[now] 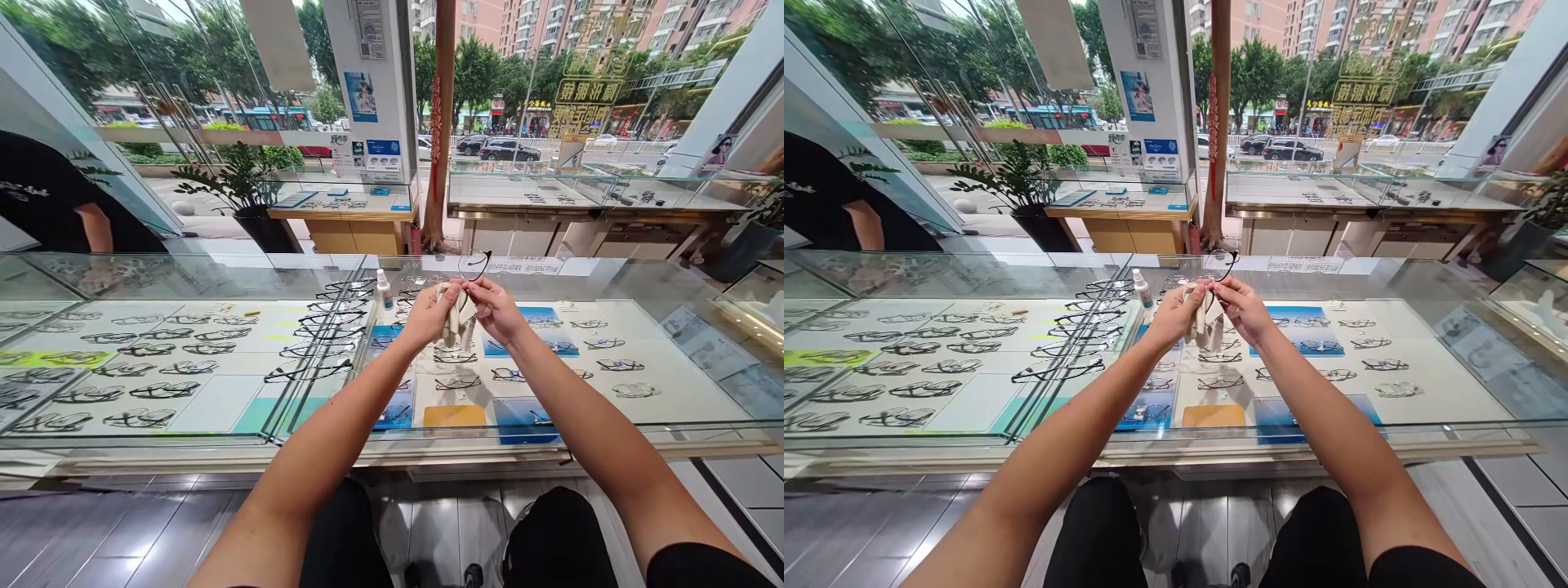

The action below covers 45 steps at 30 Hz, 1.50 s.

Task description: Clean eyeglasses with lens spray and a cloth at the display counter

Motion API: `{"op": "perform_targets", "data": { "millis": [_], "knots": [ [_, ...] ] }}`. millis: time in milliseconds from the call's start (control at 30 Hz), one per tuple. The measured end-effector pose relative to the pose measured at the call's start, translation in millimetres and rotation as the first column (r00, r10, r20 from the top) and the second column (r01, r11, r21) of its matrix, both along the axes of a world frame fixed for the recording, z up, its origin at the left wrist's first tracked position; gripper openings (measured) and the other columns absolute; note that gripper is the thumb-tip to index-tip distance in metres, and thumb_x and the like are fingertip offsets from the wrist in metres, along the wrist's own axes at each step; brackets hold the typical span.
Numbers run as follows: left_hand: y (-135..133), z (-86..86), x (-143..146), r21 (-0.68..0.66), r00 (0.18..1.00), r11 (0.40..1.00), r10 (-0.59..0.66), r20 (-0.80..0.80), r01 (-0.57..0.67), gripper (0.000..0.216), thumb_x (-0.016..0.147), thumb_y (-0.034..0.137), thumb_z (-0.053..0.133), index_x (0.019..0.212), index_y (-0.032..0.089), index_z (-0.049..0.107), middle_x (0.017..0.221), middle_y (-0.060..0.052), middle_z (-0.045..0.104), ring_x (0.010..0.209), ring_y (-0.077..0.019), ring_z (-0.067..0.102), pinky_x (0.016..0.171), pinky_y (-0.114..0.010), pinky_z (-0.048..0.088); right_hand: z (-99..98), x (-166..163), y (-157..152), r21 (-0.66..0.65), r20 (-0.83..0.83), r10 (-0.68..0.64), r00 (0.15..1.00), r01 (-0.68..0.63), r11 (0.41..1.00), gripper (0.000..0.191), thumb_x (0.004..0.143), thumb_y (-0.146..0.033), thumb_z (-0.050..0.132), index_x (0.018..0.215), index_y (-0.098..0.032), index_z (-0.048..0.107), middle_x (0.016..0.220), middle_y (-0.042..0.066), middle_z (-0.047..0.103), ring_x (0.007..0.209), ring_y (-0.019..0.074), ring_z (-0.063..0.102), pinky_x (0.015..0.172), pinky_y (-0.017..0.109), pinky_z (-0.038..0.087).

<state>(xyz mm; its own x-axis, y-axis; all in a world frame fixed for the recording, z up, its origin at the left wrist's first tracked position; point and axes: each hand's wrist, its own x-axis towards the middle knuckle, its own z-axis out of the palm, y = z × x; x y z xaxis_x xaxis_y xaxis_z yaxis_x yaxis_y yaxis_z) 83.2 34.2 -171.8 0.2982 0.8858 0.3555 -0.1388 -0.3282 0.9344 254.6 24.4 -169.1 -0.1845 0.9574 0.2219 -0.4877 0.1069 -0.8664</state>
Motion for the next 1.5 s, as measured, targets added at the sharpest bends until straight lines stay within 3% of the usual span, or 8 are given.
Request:
{"op": "perform_targets", "data": {
  "millis": [133,333,433,700,900,1100,1300,1500],
  "knots": [
    [0.3,3.4,-4.4,-0.02,0.994,0.995,-0.103,-0.025,0.102,0.074,0.081,0.086,0.081,0.105,0.016,0.082,0.089,-0.007,0.077,0.082,-0.0193,0.069,0.076,-0.03,0.056,2.2,2.6,1.2,-0.011,-0.023,-0.014,1.0,0.014,1.0,0.039,0.067,-0.049,0.104,0.079,-0.024,0.075,0.11,0.005,0.088,0.083,0.0178,0.075,0.071,0.028,0.063],
    [-4.4,10.6,-9.4,-0.076,0.958,0.956,-0.285,-0.029,0.283,0.07,0.073,0.065,0.099,0.116,0.014,0.077,0.09,-0.003,0.071,0.077,-0.0148,0.061,0.073,-0.027,0.048,4.6,6.3,1.1,-0.026,-0.05,-0.012,0.999,0.01,1.0,0.039,0.068,-0.048,0.104,0.081,-0.025,0.075,0.109,0.003,0.087,0.084,0.0181,0.074,0.075,0.03,0.064],
    [-4.2,9.2,-8.4,-0.046,0.966,0.968,-0.251,-0.056,0.248,0.067,0.07,0.061,0.101,0.11,0.014,0.076,0.086,-0.001,0.068,0.075,-0.0142,0.059,0.072,-0.027,0.046,3.3,4.6,1.4,-0.034,-0.058,0.008,0.998,-0.01,0.999,0.04,0.067,-0.047,0.105,0.081,-0.024,0.075,0.109,0.003,0.087,0.081,0.016,0.072,0.069,0.026,0.062],
    [-1.3,2.1,-0.1,0.029,1.0,1.0,0.001,-0.002,-0.001,0.07,0.074,0.081,0.089,0.099,0.016,0.08,0.082,-0.003,0.072,0.077,-0.0166,0.062,0.076,-0.03,0.051,1.0,-1.0,0.0,-0.009,-0.047,0.044,0.998,-0.045,0.999,0.031,0.075,-0.04,0.1,0.085,-0.022,0.076,0.115,0.007,0.087,0.085,0.0161,0.073,0.057,0.022,0.053],
    [0.2,3.9,-2.8,-0.017,0.996,0.996,-0.09,0.011,0.09,0.067,0.076,0.084,0.086,0.088,0.018,0.078,0.08,-0.006,0.072,0.082,-0.02,0.065,0.076,-0.031,0.053,-0.2,3.8,4.7,-0.008,-0.035,0.038,0.999,-0.038,0.999,0.034,0.074,-0.043,0.1,0.085,-0.023,0.075,0.112,0.005,0.086,0.089,0.0183,0.075,0.077,0.028,0.063],
    [-2.3,6.3,-7.5,-0.06,0.971,0.97,-0.236,-0.025,0.234,0.061,0.073,0.066,0.098,0.098,0.015,0.076,0.085,-0.001,0.068,0.074,-0.0131,0.058,0.071,-0.026,0.047,-1.3,7.4,8.3,-0.014,-0.054,0.04,0.998,-0.041,0.999,0.038,0.073,-0.046,0.101,0.085,-0.024,0.073,0.109,0.005,0.086,0.088,0.0196,0.074,0.078,0.031,0.063],
    [-3.0,2.0,-0.5,-0.062,0.997,0.996,-0.064,0.052,0.067,0.07,0.063,0.061,0.104,0.11,0.016,0.079,0.088,-0.001,0.072,0.079,-0.0156,0.063,0.077,-0.028,0.051,-1.5,1.7,4.7,-0.002,-0.023,0.058,0.998,-0.058,0.998,0.04,0.071,-0.048,0.103,0.085,-0.023,0.075,0.113,0.005,0.086,0.087,0.0175,0.072,0.069,0.027,0.058],
    [-6.7,3.9,2.1,-0.077,0.997,0.996,0.045,0.064,-0.04,0.058,0.072,0.069,0.097,0.086,0.017,0.075,0.076,-0.001,0.068,0.069,-0.014,0.057,0.064,-0.026,0.045,0.6,-1.9,-0.2,0.055,0.068,0.002,0.998,-0.006,0.998,0.042,0.071,-0.056,0.103,0.089,-0.025,0.08,0.116,0.004,0.086,0.094,0.0192,0.073,0.088,0.033,0.061]
  ]
}}
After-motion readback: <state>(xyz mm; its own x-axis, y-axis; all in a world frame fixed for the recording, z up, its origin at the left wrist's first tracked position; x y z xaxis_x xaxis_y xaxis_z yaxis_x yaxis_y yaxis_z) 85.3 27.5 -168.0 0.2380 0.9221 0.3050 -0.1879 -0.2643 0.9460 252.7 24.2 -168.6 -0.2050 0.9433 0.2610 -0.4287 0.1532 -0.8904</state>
